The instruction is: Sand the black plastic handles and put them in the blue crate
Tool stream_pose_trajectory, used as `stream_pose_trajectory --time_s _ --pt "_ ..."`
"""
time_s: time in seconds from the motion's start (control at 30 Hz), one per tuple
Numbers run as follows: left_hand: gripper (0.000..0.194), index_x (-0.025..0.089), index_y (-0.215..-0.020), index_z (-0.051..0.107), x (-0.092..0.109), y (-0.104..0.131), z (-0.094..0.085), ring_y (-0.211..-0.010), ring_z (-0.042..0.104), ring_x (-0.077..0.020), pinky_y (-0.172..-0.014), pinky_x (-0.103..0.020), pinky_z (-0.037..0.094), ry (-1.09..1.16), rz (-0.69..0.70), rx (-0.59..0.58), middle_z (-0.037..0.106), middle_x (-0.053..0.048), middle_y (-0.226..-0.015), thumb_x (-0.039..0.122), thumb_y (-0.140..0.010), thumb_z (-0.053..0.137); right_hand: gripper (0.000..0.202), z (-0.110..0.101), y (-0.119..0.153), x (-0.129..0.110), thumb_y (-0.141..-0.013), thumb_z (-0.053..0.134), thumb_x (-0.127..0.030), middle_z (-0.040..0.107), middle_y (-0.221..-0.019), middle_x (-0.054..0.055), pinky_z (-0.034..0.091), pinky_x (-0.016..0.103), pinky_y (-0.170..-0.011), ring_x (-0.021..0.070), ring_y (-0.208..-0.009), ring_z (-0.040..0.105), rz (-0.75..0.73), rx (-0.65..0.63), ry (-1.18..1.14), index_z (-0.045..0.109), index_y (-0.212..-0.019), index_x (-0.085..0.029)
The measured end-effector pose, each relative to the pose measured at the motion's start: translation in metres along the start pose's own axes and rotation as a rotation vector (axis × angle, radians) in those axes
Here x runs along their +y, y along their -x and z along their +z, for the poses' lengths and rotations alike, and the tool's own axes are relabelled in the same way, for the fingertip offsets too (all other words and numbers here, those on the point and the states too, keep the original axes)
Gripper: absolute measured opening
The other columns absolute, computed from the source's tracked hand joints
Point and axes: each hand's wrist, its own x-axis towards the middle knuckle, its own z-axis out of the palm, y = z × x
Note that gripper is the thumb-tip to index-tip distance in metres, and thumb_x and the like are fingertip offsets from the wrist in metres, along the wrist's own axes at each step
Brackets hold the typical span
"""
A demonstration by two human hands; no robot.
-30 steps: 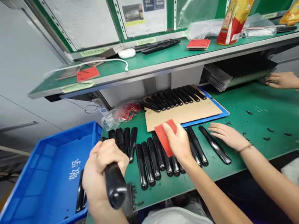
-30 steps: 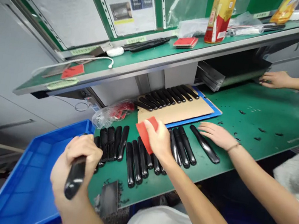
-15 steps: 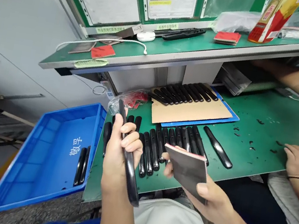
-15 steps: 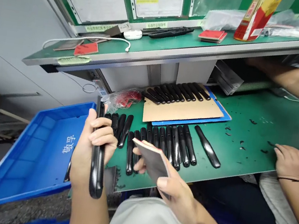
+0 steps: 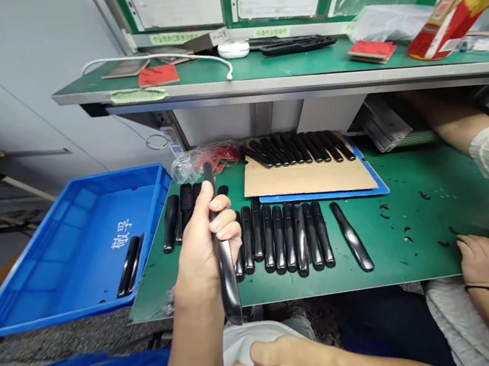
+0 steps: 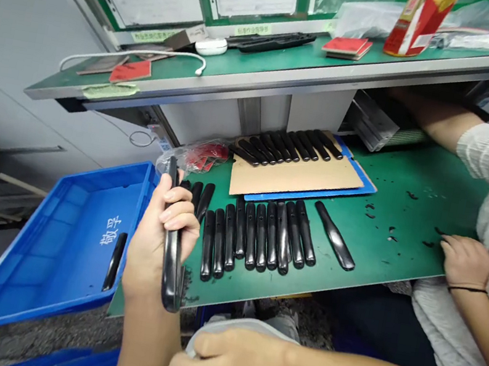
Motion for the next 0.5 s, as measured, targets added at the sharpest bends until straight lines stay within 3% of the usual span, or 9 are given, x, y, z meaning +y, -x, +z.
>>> stream_pose_trajectory --time_s 0.03,0.13,0.27,0.33,0.43,0.5 --pt "0.036 0.018 -0.076 0.045 -0.003 -0.002 -0.001 -0.033 0.039 0.0019 -0.031 -0.009 0.032 0.013 -0.003 0.006 0.046 0.010 -0.058 0.034 -0.108 0.039 0.030 0.002 0.001 0.003 -0.100 0.047 -0.024 0.073 -0.127 -0.003 0.050 0.028 -0.058 0.0128 -0.080 0.066 -0.017 0.071 0.058 0.076 -0.108 -0.022" --pt "0.031 0.018 -0.083 0.051 -0.011 -0.008 -0.008 -0.034 0.042 0.0013 -0.032 -0.009 0.034 0.013 -0.020 -0.004 0.048 0.010 -0.061 0.032 -0.107 0.040 0.036 -0.009 -0.001 0.016 -0.103 0.040 -0.023 0.074 -0.126 0.004 0.050 0.032 -0.062 0.0176 -0.095 0.068 0.125 0.287 0.186 0.075 -0.108 -0.012" --pt "0.031 0.019 -0.107 0.060 -0.020 -0.019 -0.017 -0.034 0.045 -0.0004 -0.031 -0.010 0.034 -0.006 -0.087 -0.061 0.049 0.010 -0.060 0.032 -0.109 0.032 0.039 -0.037 -0.003 0.023 -0.104 0.036 -0.021 0.066 -0.138 -0.008 0.051 0.030 -0.064 0.0132 -0.088 0.066 0.093 0.197 0.157 0.073 -0.116 -0.023" --pt "0.030 0.019 -0.109 0.060 -0.023 -0.029 -0.020 -0.035 0.046 -0.0006 -0.032 -0.010 0.035 -0.023 -0.086 -0.087 0.050 0.009 -0.062 0.031 -0.109 0.033 0.036 -0.044 0.002 0.020 -0.104 0.039 -0.025 0.068 -0.136 -0.004 0.053 0.031 -0.068 0.0137 -0.098 0.068 0.161 0.179 0.147 0.071 -0.118 -0.020" --pt "0.021 0.019 -0.108 0.058 -0.034 -0.053 -0.027 -0.037 0.040 0.0002 -0.037 -0.008 0.034 -0.385 0.091 -0.037 0.048 0.010 -0.063 0.031 -0.107 0.042 0.029 -0.051 0.026 0.010 -0.104 0.044 -0.024 0.081 -0.105 0.001 0.053 0.025 -0.068 0.0094 -0.091 0.071 0.228 0.053 0.027 0.072 -0.109 -0.017" --pt "0.021 0.024 -0.120 0.055 -0.056 -0.073 -0.037 -0.041 0.040 -0.0017 -0.042 -0.010 0.036 -0.696 0.242 0.047 0.047 0.010 -0.065 0.033 -0.103 0.048 0.028 -0.058 0.054 0.002 -0.106 0.042 -0.024 0.082 -0.098 0.002 0.054 0.024 -0.073 0.0101 -0.084 0.071 0.287 0.013 0.020 0.069 -0.113 -0.018"
